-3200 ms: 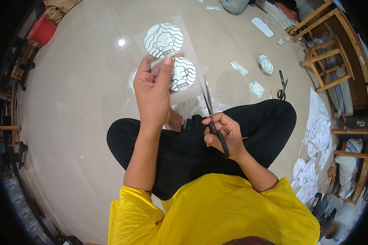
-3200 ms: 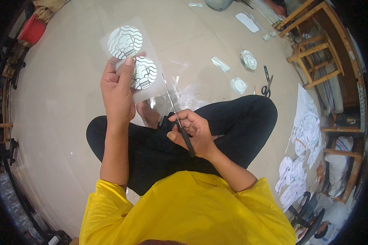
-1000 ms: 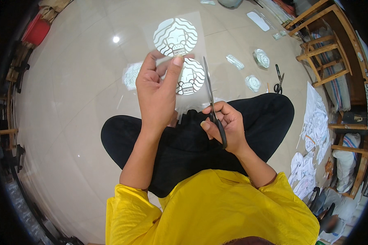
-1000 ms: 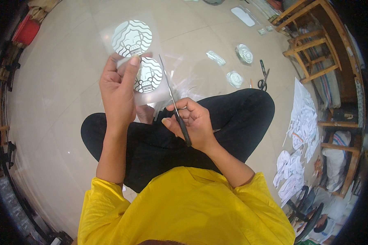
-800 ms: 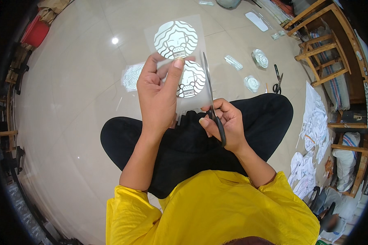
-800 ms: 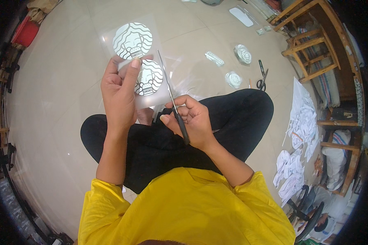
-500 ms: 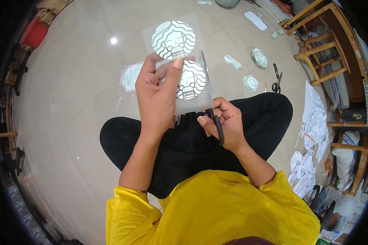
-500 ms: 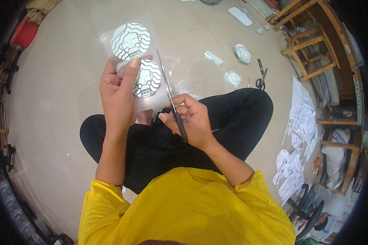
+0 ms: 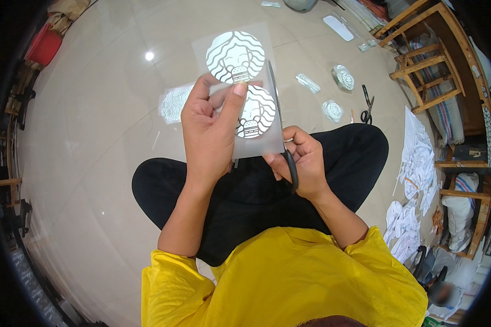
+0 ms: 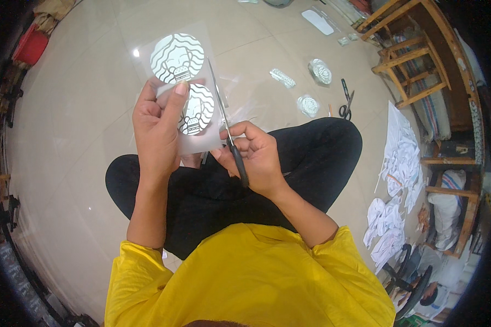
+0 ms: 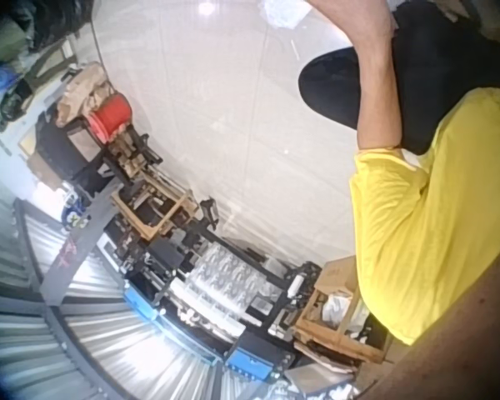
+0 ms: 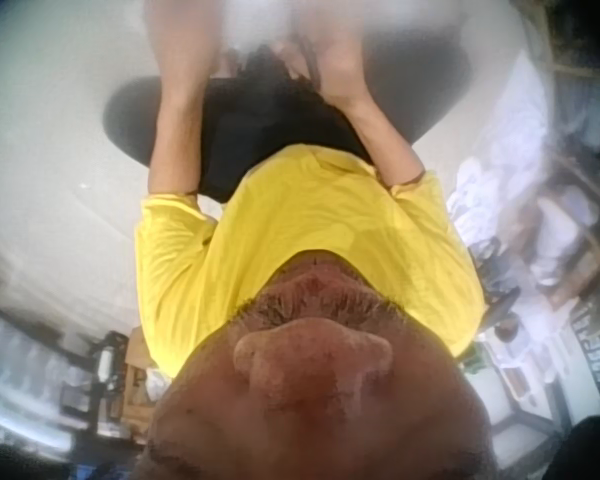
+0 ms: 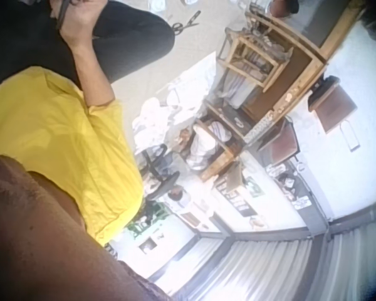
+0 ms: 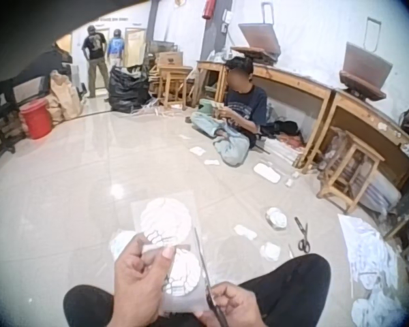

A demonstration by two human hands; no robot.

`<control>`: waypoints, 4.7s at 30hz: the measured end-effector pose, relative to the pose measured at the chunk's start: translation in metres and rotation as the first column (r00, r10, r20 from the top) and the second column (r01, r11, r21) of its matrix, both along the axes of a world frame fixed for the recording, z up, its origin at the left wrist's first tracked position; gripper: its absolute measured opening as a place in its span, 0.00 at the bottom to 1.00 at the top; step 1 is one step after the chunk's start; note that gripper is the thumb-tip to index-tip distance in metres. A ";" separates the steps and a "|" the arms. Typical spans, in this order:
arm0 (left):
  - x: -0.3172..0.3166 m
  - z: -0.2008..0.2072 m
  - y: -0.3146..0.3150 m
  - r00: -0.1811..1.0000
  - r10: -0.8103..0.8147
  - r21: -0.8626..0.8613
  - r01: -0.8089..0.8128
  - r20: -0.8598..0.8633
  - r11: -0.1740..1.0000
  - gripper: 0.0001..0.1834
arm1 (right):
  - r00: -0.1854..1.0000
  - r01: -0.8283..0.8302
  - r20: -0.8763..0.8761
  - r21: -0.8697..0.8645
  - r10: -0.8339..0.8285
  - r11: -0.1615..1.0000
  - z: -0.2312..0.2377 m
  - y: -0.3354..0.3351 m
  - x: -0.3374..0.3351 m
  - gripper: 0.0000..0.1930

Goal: The person sits on the floor and uses scissors to cut out circular decorative shapes from a transparent sheet. They repeatedly trim the edges of each circle, place the finished pieces on the floor, and continue cutting additional shapes from the same sheet.

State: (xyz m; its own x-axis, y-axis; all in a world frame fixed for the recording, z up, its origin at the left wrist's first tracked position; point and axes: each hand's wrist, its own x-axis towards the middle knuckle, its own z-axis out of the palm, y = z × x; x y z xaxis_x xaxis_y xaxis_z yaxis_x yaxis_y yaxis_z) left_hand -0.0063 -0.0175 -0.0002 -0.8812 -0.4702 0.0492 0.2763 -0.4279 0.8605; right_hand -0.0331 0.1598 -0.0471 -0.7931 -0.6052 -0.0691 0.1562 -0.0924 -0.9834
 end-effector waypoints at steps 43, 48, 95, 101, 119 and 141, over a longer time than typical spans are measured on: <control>0.008 -0.002 -0.019 0.936 -0.266 -0.133 0.301 0.230 0.944 0.19 | 0.955 0.295 0.090 -0.160 -0.283 0.942 0.035 -0.009 -0.047 0.13; 0.010 -0.005 -0.038 0.756 -0.497 -0.225 0.621 0.427 0.751 0.21 | 0.985 0.161 -0.055 -0.001 -0.160 0.987 0.047 -0.009 -0.067 0.21; -0.002 -0.013 0.008 0.994 0.105 0.333 -0.086 -0.038 0.939 0.21 | 0.995 -0.097 0.030 -0.064 0.099 0.993 -0.004 -0.003 0.002 0.17; 0.000 -0.012 0.010 0.996 0.091 0.317 -0.082 -0.015 0.945 0.22 | 0.997 -0.078 0.009 -0.052 0.079 0.996 -0.002 -0.006 0.003 0.17; 0.001 -0.010 0.011 0.997 0.072 0.318 -0.060 -0.027 0.946 0.23 | 0.999 -0.048 0.003 -0.031 0.048 0.998 -0.001 -0.006 0.003 0.16; 0.006 -0.005 0.015 0.999 0.015 0.348 -0.031 0.047 0.937 0.21 | 1.000 -0.006 0.000 -0.016 0.006 1.000 0.002 -0.004 -0.002 0.16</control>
